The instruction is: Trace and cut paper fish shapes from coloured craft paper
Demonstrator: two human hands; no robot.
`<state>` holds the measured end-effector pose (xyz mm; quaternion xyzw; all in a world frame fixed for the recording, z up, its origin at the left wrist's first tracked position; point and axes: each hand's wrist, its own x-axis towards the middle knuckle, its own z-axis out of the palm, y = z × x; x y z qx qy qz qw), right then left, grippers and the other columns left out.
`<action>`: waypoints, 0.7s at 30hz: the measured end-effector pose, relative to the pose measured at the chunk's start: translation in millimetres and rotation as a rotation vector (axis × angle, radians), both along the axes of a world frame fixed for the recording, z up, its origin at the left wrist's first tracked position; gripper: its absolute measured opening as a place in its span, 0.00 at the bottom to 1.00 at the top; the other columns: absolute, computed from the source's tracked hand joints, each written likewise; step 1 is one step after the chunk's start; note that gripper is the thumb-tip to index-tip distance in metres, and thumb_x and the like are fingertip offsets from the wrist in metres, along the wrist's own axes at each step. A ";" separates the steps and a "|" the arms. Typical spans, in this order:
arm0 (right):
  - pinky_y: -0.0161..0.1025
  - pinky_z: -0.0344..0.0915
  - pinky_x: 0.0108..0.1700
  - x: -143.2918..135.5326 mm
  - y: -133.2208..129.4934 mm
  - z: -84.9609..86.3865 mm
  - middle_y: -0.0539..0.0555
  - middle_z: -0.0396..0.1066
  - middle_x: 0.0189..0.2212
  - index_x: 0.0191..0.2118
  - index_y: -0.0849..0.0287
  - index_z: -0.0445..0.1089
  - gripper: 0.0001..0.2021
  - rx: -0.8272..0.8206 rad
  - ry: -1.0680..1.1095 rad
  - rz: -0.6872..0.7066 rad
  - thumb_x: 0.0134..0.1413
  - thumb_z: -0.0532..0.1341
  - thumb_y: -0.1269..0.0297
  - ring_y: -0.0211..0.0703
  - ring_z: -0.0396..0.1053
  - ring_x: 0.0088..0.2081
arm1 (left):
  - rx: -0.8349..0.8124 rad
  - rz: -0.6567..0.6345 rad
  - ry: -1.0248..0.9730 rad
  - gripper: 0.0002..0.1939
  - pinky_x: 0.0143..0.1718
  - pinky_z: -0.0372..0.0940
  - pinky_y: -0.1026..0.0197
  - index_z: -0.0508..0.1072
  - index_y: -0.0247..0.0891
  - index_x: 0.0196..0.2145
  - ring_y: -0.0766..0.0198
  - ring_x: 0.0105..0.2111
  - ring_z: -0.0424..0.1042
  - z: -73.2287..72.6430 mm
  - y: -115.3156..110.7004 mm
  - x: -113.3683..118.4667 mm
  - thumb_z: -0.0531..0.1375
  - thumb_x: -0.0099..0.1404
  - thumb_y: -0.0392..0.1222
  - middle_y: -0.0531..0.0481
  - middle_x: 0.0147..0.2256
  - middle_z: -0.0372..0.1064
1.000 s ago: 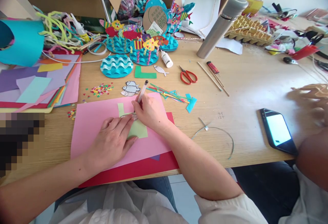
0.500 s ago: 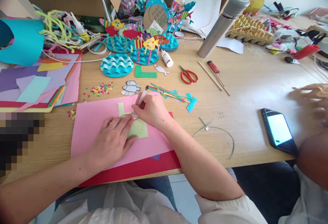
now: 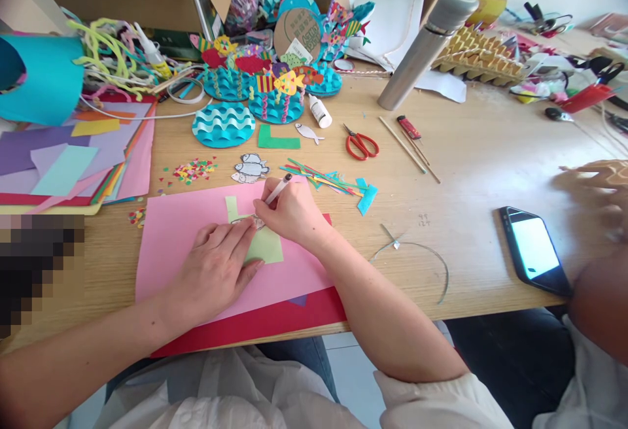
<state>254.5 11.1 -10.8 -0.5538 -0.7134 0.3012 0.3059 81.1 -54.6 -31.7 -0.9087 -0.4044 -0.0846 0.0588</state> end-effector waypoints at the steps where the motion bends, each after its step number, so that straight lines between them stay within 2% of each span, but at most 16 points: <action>1: 0.34 0.56 0.27 -0.2 -0.3 -0.2 0.48 0.66 0.17 0.22 0.58 0.61 0.08 -0.008 0.003 0.003 0.48 0.60 0.69 0.35 0.61 0.21 | 0.001 -0.001 0.001 0.25 0.48 0.57 0.47 0.68 0.22 0.55 0.48 0.48 0.65 -0.2 0.2 -0.1 0.50 0.71 0.46 0.33 0.55 0.67; 9: 0.35 0.57 0.27 -1.2 -1.7 -0.7 0.49 0.68 0.18 0.23 0.57 0.61 0.08 -0.040 -0.001 0.016 0.49 0.60 0.69 0.37 0.64 0.22 | -0.001 -0.005 -0.001 0.25 0.48 0.57 0.47 0.68 0.22 0.55 0.48 0.48 0.65 -0.9 0.7 0.9 0.50 0.71 0.46 0.33 0.55 0.67; 21: 0.34 0.55 0.26 0.0 0.5 -1.5 0.49 0.67 0.17 0.22 0.58 0.62 0.07 -0.039 0.000 0.004 0.48 0.60 0.69 0.35 0.62 0.21 | -0.006 -0.001 -0.006 0.24 0.48 0.57 0.47 0.68 0.22 0.55 0.49 0.47 0.65 0.9 0.4 0.7 0.50 0.70 0.45 0.33 0.55 0.67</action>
